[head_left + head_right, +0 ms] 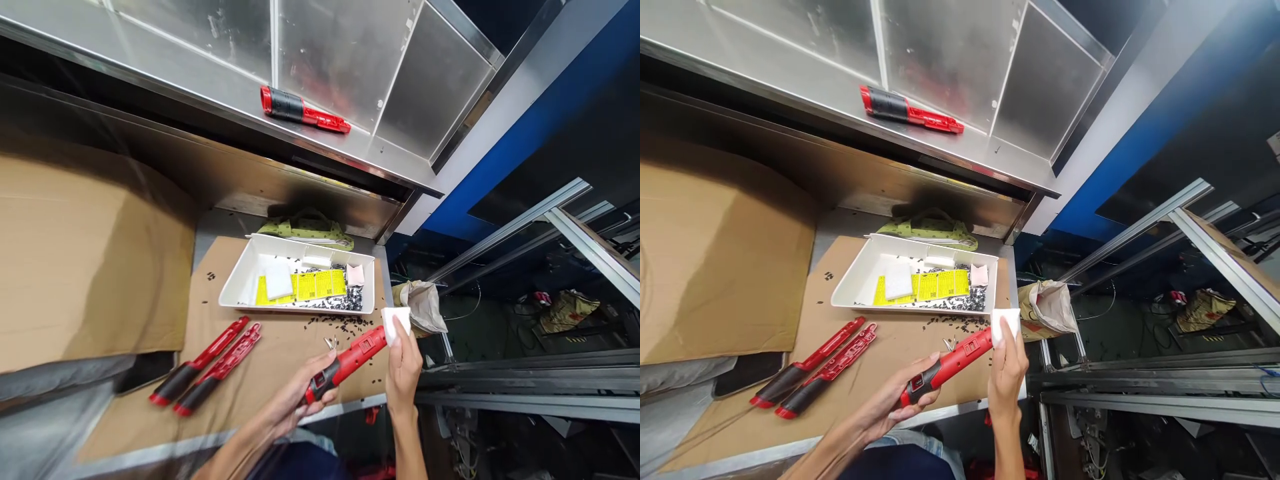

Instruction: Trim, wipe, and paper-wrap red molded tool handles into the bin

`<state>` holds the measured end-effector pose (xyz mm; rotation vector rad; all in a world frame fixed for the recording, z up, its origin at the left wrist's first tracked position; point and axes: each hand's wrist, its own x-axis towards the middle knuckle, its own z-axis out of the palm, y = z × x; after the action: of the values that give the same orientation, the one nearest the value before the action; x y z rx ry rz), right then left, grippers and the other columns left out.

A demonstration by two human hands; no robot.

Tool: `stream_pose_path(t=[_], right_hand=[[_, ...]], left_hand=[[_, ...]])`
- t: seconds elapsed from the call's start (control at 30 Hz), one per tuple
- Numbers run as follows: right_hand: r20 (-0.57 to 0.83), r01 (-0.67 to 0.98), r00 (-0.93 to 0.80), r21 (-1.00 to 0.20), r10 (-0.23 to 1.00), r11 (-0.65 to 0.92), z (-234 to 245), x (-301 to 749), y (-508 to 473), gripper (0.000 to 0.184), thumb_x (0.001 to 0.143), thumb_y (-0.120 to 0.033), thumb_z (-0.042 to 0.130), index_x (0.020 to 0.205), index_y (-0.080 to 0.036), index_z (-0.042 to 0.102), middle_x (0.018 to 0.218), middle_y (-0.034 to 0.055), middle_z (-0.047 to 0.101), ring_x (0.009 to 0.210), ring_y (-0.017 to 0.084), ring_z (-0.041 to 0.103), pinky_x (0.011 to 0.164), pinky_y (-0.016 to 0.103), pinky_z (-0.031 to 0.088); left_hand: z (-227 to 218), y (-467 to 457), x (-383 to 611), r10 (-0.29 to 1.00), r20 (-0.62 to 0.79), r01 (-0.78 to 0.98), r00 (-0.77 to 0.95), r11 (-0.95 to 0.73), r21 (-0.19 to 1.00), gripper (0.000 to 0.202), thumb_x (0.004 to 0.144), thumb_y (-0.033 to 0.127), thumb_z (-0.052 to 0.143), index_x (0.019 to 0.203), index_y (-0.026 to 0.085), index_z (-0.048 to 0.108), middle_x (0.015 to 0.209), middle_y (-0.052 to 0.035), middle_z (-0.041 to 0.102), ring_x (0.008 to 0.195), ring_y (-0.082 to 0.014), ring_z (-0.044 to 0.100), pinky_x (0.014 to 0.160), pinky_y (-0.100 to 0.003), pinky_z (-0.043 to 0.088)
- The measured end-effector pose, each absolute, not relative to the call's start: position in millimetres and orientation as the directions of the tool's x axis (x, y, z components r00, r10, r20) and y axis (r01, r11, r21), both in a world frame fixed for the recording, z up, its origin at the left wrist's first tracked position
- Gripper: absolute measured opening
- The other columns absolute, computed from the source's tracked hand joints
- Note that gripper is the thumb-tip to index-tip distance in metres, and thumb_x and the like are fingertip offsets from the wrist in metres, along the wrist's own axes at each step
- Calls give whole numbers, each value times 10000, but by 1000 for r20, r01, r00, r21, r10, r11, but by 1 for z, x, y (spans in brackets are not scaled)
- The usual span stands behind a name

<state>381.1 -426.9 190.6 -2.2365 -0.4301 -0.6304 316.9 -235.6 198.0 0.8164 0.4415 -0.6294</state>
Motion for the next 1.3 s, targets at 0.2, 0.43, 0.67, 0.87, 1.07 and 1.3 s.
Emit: stream_pose_path(t=[0.2, 0.43, 0.67, 0.87, 1.07, 1.3], right_hand=[[494, 387, 867, -751, -67, -535, 181, 369, -409, 473, 1036, -344, 313, 1346, -110, 582, 1297, 188, 650, 1244, 281, 601, 1006, 465, 509], [577, 498, 812, -601, 92, -625, 183, 358, -395, 447, 1033, -324, 328, 1333, -135, 600, 1280, 191, 654, 1170, 320, 643, 868, 456, 576], [610, 612, 754, -518, 243, -597, 176, 361, -395, 416, 1016, -282, 370, 1323, -157, 622, 1335, 191, 624, 1189, 315, 639, 902, 419, 570], [555, 551, 798, -515, 235, -656, 190, 364, -403, 434, 1019, -279, 340, 1331, -169, 620, 1254, 170, 678, 1110, 271, 681, 839, 382, 592], [573, 569, 777, -463, 261, -679, 192, 368, -407, 434, 1021, -280, 335, 1276, -147, 660, 1174, 170, 712, 1003, 240, 717, 787, 332, 596], [571, 614, 763, -493, 303, -617, 192, 365, -408, 429, 1022, -275, 332, 1248, -135, 668, 1173, 159, 717, 1028, 244, 715, 824, 347, 592]], left_hand=[[185, -236, 322, -594, -537, 777, 599, 594, 209, 365, 928, 520, 532, 951, 157, 508, 497, 53, 507, 298, 11, 245, 316, -97, 50], [193, -235, 329, -645, -419, 731, 639, 678, 73, 317, 1006, 420, 422, 856, 152, 501, 549, 53, 476, 309, 12, 283, 295, -67, 125], [205, -237, 330, -623, -449, 705, 641, 709, 22, 320, 1003, 325, 433, 765, 131, 523, 526, 33, 476, 311, 28, 275, 305, -42, 154], [202, -241, 329, -500, -553, 704, 667, 665, 248, 399, 912, 500, 566, 761, 132, 530, 519, 31, 520, 313, 18, 278, 307, -86, 124], [200, -251, 321, -214, -463, 507, 860, 462, 728, 922, 692, 825, 564, 1295, 133, 479, 498, 27, 580, 332, -73, 413, 332, -158, 185], [192, -254, 325, -180, -448, 483, 876, 349, 803, 956, 738, 867, 420, 1306, 105, 526, 483, 20, 544, 310, -98, 412, 336, -201, 204]])
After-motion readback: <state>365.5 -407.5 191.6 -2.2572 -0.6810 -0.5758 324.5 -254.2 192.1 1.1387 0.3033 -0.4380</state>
